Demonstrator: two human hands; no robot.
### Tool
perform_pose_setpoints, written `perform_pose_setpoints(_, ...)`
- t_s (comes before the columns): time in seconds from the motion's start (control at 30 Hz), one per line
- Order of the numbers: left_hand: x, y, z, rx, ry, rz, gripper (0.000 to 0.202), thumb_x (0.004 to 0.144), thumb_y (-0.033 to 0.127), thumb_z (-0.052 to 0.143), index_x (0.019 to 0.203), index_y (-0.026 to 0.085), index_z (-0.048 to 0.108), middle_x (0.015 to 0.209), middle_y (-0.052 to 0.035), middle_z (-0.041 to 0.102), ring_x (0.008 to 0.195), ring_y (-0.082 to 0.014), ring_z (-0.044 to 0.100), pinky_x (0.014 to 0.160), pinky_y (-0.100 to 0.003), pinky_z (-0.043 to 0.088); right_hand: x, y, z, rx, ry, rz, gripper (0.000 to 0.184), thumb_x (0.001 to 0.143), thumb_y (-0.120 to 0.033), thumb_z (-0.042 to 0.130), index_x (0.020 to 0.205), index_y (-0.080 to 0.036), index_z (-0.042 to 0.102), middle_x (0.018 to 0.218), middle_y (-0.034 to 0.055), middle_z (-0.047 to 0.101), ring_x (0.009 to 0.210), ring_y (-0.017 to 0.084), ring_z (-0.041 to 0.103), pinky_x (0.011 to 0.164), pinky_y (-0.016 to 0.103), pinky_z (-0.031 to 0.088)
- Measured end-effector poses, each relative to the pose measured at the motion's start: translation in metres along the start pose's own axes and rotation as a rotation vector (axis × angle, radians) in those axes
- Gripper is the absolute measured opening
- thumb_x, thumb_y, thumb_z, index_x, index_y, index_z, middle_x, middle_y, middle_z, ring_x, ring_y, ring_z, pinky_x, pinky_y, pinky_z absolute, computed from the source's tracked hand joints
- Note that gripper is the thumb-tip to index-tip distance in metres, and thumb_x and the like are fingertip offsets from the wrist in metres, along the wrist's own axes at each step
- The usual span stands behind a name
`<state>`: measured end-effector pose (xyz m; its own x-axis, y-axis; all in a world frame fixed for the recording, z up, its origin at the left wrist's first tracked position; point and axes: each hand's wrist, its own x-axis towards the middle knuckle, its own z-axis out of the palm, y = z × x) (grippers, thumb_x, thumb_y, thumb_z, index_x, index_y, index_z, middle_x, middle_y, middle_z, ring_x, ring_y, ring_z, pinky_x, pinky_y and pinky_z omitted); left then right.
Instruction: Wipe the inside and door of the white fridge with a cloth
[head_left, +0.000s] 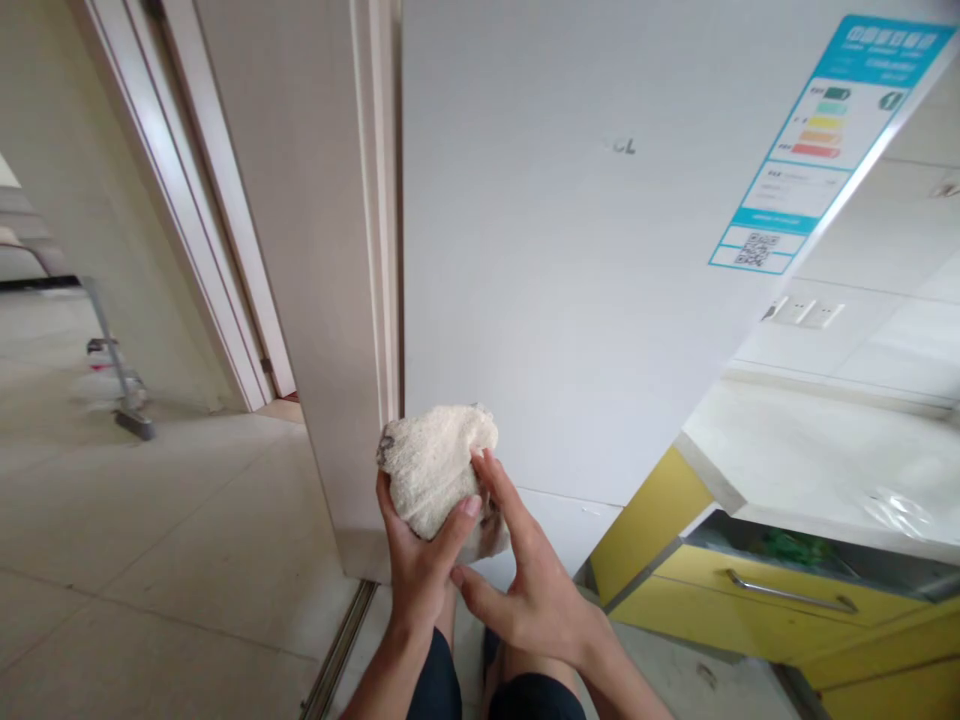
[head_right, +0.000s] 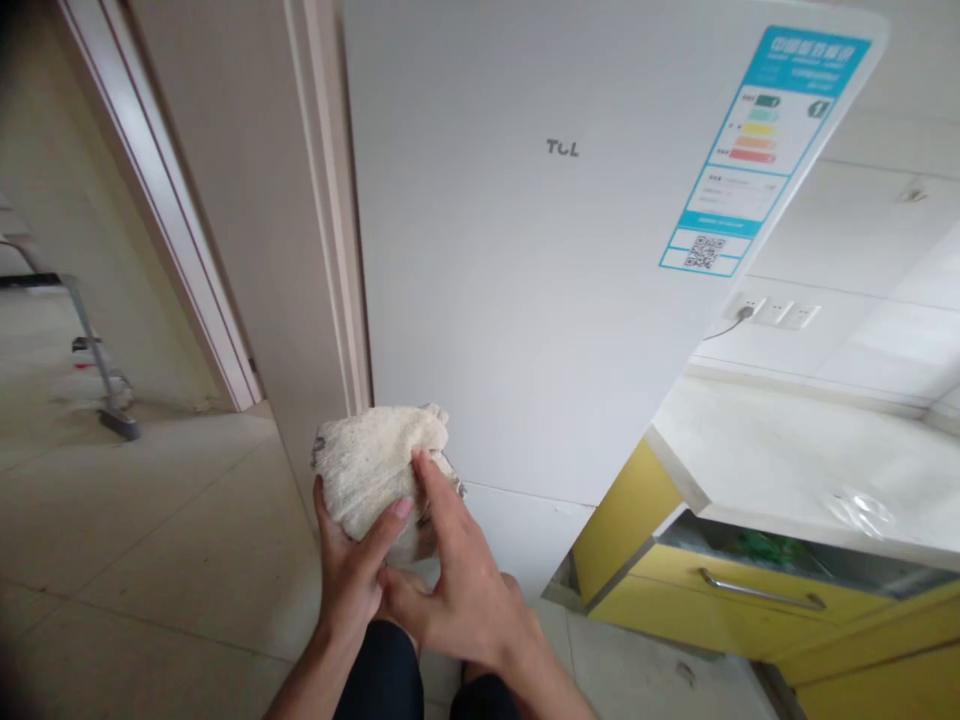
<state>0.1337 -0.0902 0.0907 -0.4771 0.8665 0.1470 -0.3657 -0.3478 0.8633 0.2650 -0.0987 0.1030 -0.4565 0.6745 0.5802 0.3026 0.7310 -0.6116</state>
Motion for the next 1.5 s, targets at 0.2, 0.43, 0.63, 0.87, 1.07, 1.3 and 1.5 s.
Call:
perform_pose_setpoints(0.2, 0.025, -0.012, -0.074, -0.060, 0.262, -0.157, 0.082, 0.053, 0.032, 0.091, 0.129, 0.023, 0.061, 0.104, -0.0044, 0.077, 0.092, -0.0286, 0.074, 0.085, -0.043, 0.062, 0.019, 0.010, 0.014, 0.272, -0.270, -0.046, 0.105, 0.087, -0.010, 0.067, 0.169, -0.036, 0.008, 0.167, 0.0104, 0.037, 0.151, 0.025, 0.041, 0.117, 0.048, 0.047)
perform_pose_setpoints(0.43, 0.012, -0.020, -0.179, -0.215, 0.709, -0.448, 0.037, 0.056, 0.036, 0.079, 0.088, 0.023, 0.066, 0.080, 0.0017, 0.076, 0.084, -0.0249, 0.074, 0.085, -0.041, 0.062, 0.113, 0.047, 0.043, -0.150, -0.112, -0.023, 0.056, 0.094, -0.016, 0.056, 0.150, -0.018, 0.050, 0.144, 0.0152, 0.060, 0.131, 0.025, 0.059, 0.105, 0.043, 0.057)
perform_pose_setpoints(0.63, 0.001, -0.020, -0.208, -0.227, 0.661, -0.462, 0.064, 0.048, 0.032, 0.086, 0.110, 0.027, 0.068, 0.089, 0.0016, 0.079, 0.096, -0.0300, 0.076, 0.089, -0.042, 0.062, 0.193, 0.085, 0.078, -1.045, -0.435, -0.292, 0.033, 0.090, -0.007, 0.059, 0.120, -0.006, 0.072, 0.140, 0.0229, 0.061, 0.141, 0.036, 0.049, 0.130, 0.057, 0.025)
perform_pose_setpoints(0.87, -0.002, -0.024, -0.222, -0.261, 0.630, -0.506, 0.077, 0.043, 0.030, 0.090, 0.116, 0.026, 0.067, 0.090, 0.0011, 0.080, 0.095, -0.0326, 0.077, 0.089, -0.043, 0.062, 0.221, 0.133, 0.104, -1.167, -0.432, -0.344, 0.034, 0.092, -0.008, 0.056, 0.119, -0.013, 0.076, 0.129, 0.0144, 0.069, 0.141, 0.028, 0.051, 0.134, 0.045, 0.018)
perform_pose_setpoints(1.07, -0.001, -0.018, -0.215, -0.234, 0.633, -0.512, 0.070, 0.047, 0.036, 0.086, 0.113, 0.025, 0.066, 0.084, 0.0002, 0.079, 0.089, -0.0326, 0.078, 0.084, -0.045, 0.063, 0.216, 0.145, 0.113, -1.172, -0.398, -0.325, 0.039, 0.092, -0.006, 0.049, 0.122, -0.010, 0.075, 0.135, 0.0179, 0.067, 0.146, 0.030, 0.045, 0.133, 0.052, 0.018)
perform_pose_setpoints(1.3, -0.001, -0.006, -0.201, -0.265, 0.665, -0.485, 0.067, 0.044, 0.033, 0.084, 0.107, 0.024, 0.064, 0.079, -0.0002, 0.077, 0.080, -0.0321, 0.077, 0.077, -0.044, 0.063, 0.214, 0.140, 0.112, -1.134, -0.388, -0.334, 0.038, 0.091, -0.006, 0.051, 0.116, -0.016, 0.078, 0.129, 0.0134, 0.070, 0.144, 0.030, 0.047, 0.134, 0.054, 0.018)
perform_pose_setpoints(1.5, -0.002, -0.002, -0.203, -0.230, 0.666, -0.459, 0.070, 0.040, 0.032, 0.087, 0.105, 0.023, 0.064, 0.080, -0.0002, 0.076, 0.081, -0.0303, 0.076, 0.076, -0.042, 0.063, 0.199, 0.118, 0.106, -1.124, -0.452, -0.399, 0.033, 0.088, -0.007, 0.056, 0.114, -0.002, 0.076, 0.131, 0.0250, 0.066, 0.140, 0.036, 0.049, 0.134, 0.054, 0.018)
